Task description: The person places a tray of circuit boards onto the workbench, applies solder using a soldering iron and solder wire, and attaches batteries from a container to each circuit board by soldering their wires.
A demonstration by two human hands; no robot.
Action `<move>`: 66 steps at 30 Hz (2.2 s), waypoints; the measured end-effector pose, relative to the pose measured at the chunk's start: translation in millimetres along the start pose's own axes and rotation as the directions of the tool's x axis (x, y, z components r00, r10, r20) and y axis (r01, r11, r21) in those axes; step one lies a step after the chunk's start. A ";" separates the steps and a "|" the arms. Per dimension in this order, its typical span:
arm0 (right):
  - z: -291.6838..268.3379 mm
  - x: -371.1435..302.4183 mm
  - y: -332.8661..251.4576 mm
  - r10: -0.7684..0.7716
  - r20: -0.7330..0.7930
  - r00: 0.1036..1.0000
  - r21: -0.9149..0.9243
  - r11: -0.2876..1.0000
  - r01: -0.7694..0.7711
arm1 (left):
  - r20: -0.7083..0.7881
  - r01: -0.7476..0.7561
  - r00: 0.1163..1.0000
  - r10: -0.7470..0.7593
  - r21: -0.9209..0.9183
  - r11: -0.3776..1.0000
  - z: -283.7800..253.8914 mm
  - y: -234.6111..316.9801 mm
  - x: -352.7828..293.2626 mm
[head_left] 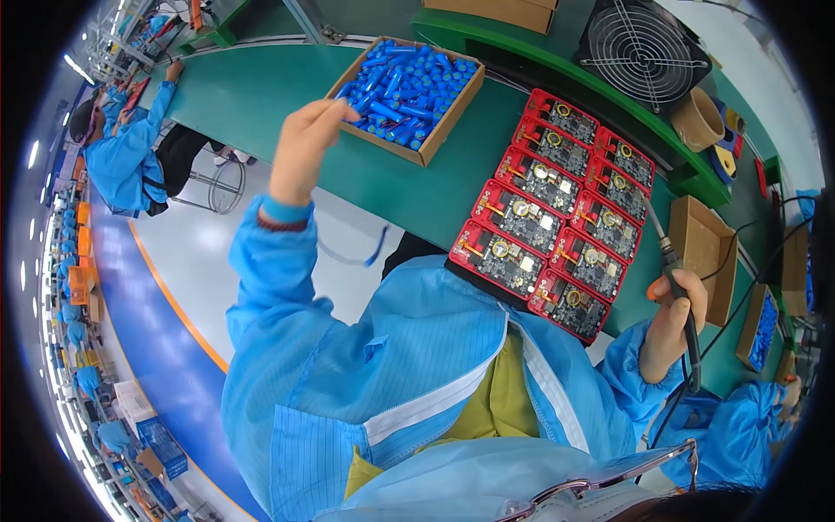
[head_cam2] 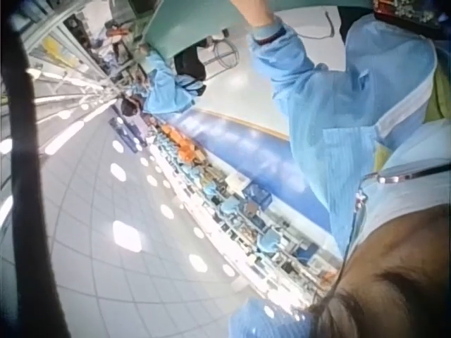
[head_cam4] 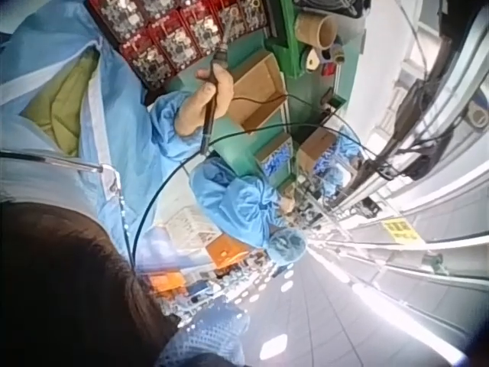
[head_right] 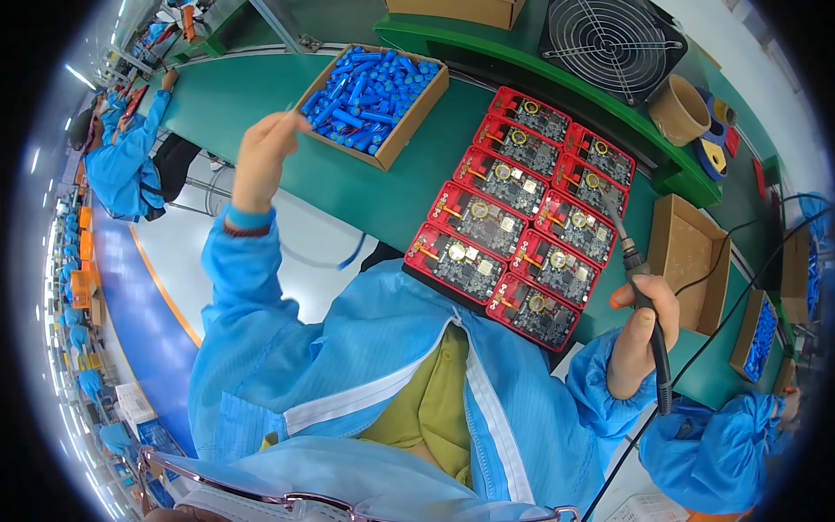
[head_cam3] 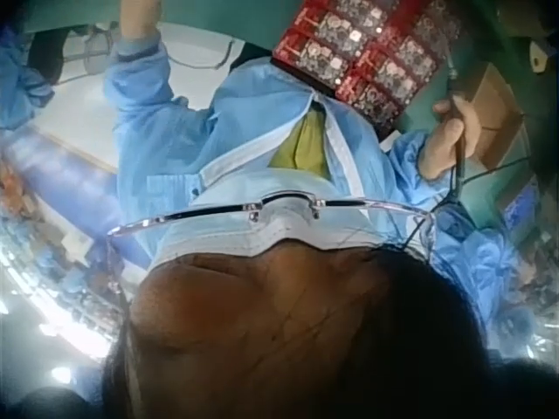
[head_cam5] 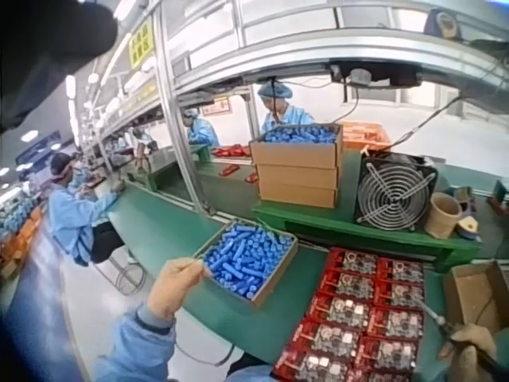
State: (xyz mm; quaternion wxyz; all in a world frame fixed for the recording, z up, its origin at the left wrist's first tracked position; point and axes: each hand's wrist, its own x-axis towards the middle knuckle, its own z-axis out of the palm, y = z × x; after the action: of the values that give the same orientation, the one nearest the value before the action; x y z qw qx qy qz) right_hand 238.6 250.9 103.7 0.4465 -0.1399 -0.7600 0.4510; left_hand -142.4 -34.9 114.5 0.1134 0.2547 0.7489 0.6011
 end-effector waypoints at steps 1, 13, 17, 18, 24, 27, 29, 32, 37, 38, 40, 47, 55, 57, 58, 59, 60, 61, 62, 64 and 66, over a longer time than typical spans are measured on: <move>-0.6 -2.1 -2.1 -0.006 0.015 1.000 -0.012 1.000 0.006 | 0.000 -0.001 1.000 0.001 -0.003 1.000 6.3 -5.4 9.7; 1.3 -0.6 6.2 0.038 0.017 0.999 -0.056 0.998 -0.037 | 0.195 -0.298 0.948 0.253 0.826 0.479 5.1 -44.5 58.5; 4.8 0.5 7.5 0.042 0.025 0.999 -0.031 0.999 -0.041 | 0.247 -0.274 0.962 0.118 0.869 0.412 5.4 -45.8 72.8; 5.9 0.4 7.8 0.042 0.017 0.999 -0.034 0.999 -0.042 | 0.240 -0.261 0.965 0.101 0.904 0.339 5.9 -46.2 73.7; 1.4 -3.5 7.2 0.054 0.014 0.998 -0.051 0.997 -0.053 | 0.033 -0.268 0.925 0.380 0.764 0.587 -9.1 -57.7 67.4; -5.4 -6.6 7.9 0.044 0.034 0.998 -0.043 0.998 -0.043 | -0.082 -0.197 0.955 0.285 0.543 0.816 -2.6 -39.3 49.4; -6.5 -10.0 8.0 0.043 0.038 0.998 -0.035 0.999 -0.042 | 0.015 -0.177 0.984 0.177 0.195 0.965 12.8 -19.3 33.2; 6.1 -9.5 4.1 0.038 0.081 0.996 0.087 0.995 -0.045 | 0.217 -0.070 0.971 0.095 -0.122 0.990 65.7 16.3 -2.4; 34.4 -1.9 -8.4 0.191 0.173 0.966 0.120 0.970 -0.213 | 0.533 0.225 0.845 -0.044 -0.280 0.933 142.0 41.1 -41.1; 40.5 4.8 -16.7 0.226 0.238 0.945 0.156 0.951 -0.267 | 0.583 0.234 0.812 -0.031 -0.277 0.932 153.2 42.0 -45.8; 45.1 14.8 -18.1 0.063 0.324 0.944 -0.018 0.998 -0.060 | 0.648 0.259 0.762 0.012 -0.321 0.911 177.1 42.5 -50.8; 63.4 3.2 -3.3 0.176 0.224 0.959 0.004 0.983 -0.182 | 0.649 -0.005 0.752 0.117 -0.172 0.985 215.7 46.5 -70.3; 55.8 2.4 2.5 0.203 0.181 0.962 0.058 0.975 -0.216 | 0.632 0.005 0.765 0.127 -0.203 0.979 224.5 49.1 -78.7; 58.0 2.3 3.7 0.166 0.172 0.971 0.039 0.984 -0.175 | 0.602 -0.049 0.780 0.174 -0.219 0.974 224.9 50.3 -77.3; 58.8 2.2 4.6 0.129 0.164 0.978 0.018 0.991 -0.134 | 0.570 -0.102 0.791 0.223 -0.236 0.966 225.1 50.6 -76.2; 58.8 1.9 5.1 0.128 0.165 0.978 0.019 0.991 -0.132 | 0.569 -0.103 0.792 0.223 -0.236 0.966 224.5 48.6 -75.6; 58.4 1.4 5.8 0.159 0.179 0.971 0.008 0.987 -0.163 | 0.550 -0.177 0.790 0.272 -0.221 0.959 224.3 44.9 -75.2; 58.2 1.3 6.4 0.191 0.192 0.963 -0.004 0.981 -0.194 | 0.532 -0.249 0.783 0.321 -0.203 0.947 224.1 43.0 -75.0; 58.6 1.0 6.6 0.192 0.189 0.963 -0.004 0.981 -0.194 | 0.535 -0.249 0.782 0.321 -0.204 0.947 224.5 43.2 -75.0; 59.3 1.0 7.1 0.123 0.140 0.983 0.048 0.990 -0.130 | 0.544 -0.261 0.764 0.347 -0.231 0.937 225.6 44.0 -75.1; 56.0 0.9 7.9 0.133 0.117 0.984 0.020 0.990 -0.137 | 0.614 -0.208 0.735 0.288 -0.200 0.958 225.6 49.7 -73.7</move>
State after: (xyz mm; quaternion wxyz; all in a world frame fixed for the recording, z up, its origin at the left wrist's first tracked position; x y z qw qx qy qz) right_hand 191.5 224.5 86.9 0.3721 -0.1584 -0.7670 0.4982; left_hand 39.4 124.4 95.3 0.2940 0.5336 0.5885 0.5316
